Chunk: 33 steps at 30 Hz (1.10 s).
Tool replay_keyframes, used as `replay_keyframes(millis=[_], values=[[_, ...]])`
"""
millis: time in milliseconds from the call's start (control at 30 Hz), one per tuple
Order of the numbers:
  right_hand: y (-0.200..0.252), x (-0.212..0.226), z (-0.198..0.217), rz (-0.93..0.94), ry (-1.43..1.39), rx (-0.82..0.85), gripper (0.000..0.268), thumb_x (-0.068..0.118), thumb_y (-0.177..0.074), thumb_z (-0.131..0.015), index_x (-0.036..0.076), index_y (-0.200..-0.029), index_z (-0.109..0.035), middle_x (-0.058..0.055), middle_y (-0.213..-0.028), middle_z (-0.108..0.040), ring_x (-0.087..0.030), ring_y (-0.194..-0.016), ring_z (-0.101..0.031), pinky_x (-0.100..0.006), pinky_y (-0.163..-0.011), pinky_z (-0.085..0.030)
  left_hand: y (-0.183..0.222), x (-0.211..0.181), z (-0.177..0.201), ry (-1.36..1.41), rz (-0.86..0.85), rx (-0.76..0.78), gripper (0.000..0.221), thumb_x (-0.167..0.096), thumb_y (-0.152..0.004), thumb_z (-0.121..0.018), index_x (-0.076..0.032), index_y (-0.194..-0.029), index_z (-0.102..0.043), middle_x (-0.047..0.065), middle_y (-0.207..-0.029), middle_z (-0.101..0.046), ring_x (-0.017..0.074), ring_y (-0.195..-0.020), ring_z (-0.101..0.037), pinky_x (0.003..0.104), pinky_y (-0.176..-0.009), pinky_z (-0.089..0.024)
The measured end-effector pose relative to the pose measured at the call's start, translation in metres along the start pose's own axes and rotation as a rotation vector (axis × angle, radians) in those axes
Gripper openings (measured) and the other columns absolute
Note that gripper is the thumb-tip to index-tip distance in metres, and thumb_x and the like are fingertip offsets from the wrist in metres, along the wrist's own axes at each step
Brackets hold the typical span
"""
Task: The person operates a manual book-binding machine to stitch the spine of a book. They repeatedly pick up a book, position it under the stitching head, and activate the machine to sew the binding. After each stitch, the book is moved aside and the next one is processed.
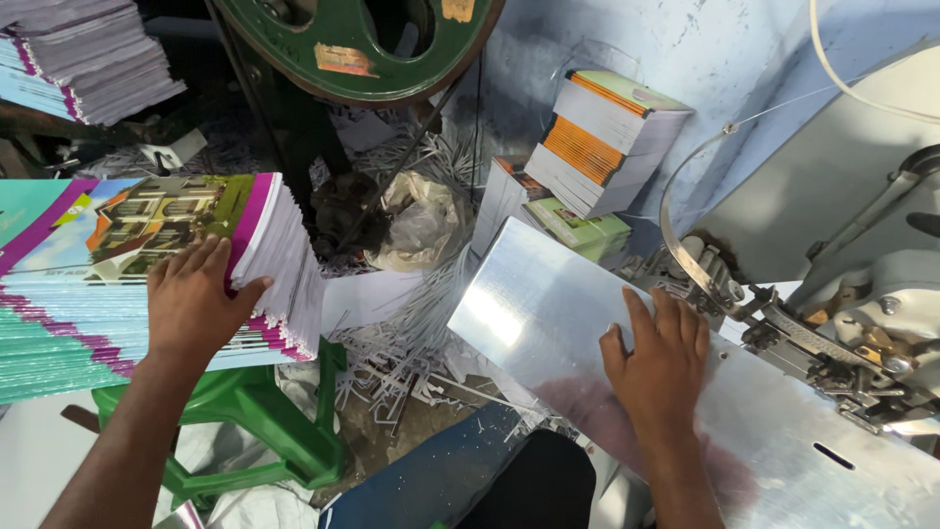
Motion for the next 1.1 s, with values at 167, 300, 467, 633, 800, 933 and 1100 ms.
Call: replay_keyframes(millis=[167, 300, 467, 633, 800, 933, 1100], values=[[-0.002, 0.002, 0.001, -0.011, -0.006, 0.005, 0.043, 0.023, -0.087, -0.067, 0.008, -0.127, -0.07, -0.016, -0.131, -0.064, -0.035, -0.125, -0.057, -0.051, -0.117, -0.037, 0.003, -0.003, 0.011, 0.005, -0.022, 0.001, 0.069, -0.052, -0.087, -0.072, -0.005, -0.137, -0.066, 0.015, -0.144, -0.064, 0.0323, -0.139, -0.054, 0.051, -0.118, -0.034], [-0.001, 0.002, 0.003, -0.019, -0.022, 0.002, 0.042, 0.022, -0.088, -0.067, 0.008, -0.127, -0.07, -0.016, -0.131, -0.064, -0.034, -0.126, -0.057, -0.051, -0.118, -0.037, 0.007, -0.002, 0.02, 0.084, -0.057, 0.012, 0.058, -0.04, -0.087, -0.075, -0.008, -0.135, -0.068, 0.011, -0.143, -0.065, 0.03, -0.136, -0.057, 0.049, -0.111, -0.04], [0.0, 0.002, 0.003, -0.009, -0.005, -0.004, 0.042, 0.023, -0.088, -0.067, 0.007, -0.127, -0.071, -0.016, -0.132, -0.064, -0.034, -0.127, -0.057, -0.051, -0.118, -0.037, 0.013, -0.008, 0.036, 0.12, -0.086, 0.02, 0.048, -0.016, -0.087, -0.068, -0.013, -0.134, -0.069, 0.005, -0.142, -0.067, 0.0256, -0.13, -0.061, 0.046, -0.108, -0.043], [0.003, 0.0, -0.004, -0.036, -0.012, -0.028, 0.041, 0.023, -0.089, -0.066, 0.008, -0.127, -0.071, -0.015, -0.135, -0.064, -0.034, -0.13, -0.057, -0.052, -0.12, -0.036, 0.021, -0.029, 0.05, 0.13, -0.136, -0.027, 0.046, -0.013, -0.086, -0.068, -0.014, -0.132, -0.07, 0.004, -0.137, -0.069, 0.0236, -0.127, -0.062, 0.045, -0.107, -0.044], [0.002, 0.009, -0.016, -0.092, -0.038, -0.033, 0.042, 0.025, -0.087, -0.067, 0.007, -0.124, -0.072, -0.02, -0.138, -0.062, -0.038, -0.135, -0.054, -0.06, -0.123, -0.027, 0.023, -0.051, 0.051, 0.124, -0.166, -0.007, 0.04, -0.015, -0.088, -0.07, -0.013, -0.128, -0.072, 0.003, -0.128, -0.073, 0.0218, -0.123, -0.065, 0.043, -0.101, -0.046], [-0.013, 0.034, -0.033, -0.121, -0.11, 0.006, 0.032, 0.024, -0.084, -0.069, 0.009, -0.111, -0.076, -0.019, -0.138, -0.063, -0.038, -0.134, -0.056, -0.062, -0.123, -0.027, 0.022, -0.071, 0.051, 0.245, -0.245, -0.073, 0.032, -0.014, -0.091, -0.07, -0.012, -0.123, -0.073, 0.005, -0.126, -0.073, 0.0232, -0.119, -0.067, 0.043, -0.106, -0.049], [-0.032, 0.077, -0.054, -0.174, -0.468, 0.165, 0.028, 0.025, -0.083, -0.075, 0.008, -0.105, -0.078, -0.013, -0.112, -0.076, -0.032, -0.108, -0.069, -0.059, -0.115, -0.033, 0.02, -0.099, 0.047, 0.21, -0.277, -0.027, 0.032, -0.017, -0.089, -0.073, -0.011, -0.12, -0.073, 0.008, -0.124, -0.073, 0.0252, -0.116, -0.069, 0.045, -0.104, -0.051]])
Point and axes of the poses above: each hand's wrist, its own y-axis away from the middle knuckle, its own z-axis out of the back of the hand, x = y × z, the point moved 4 cm from there along -y, towards the middle knuckle
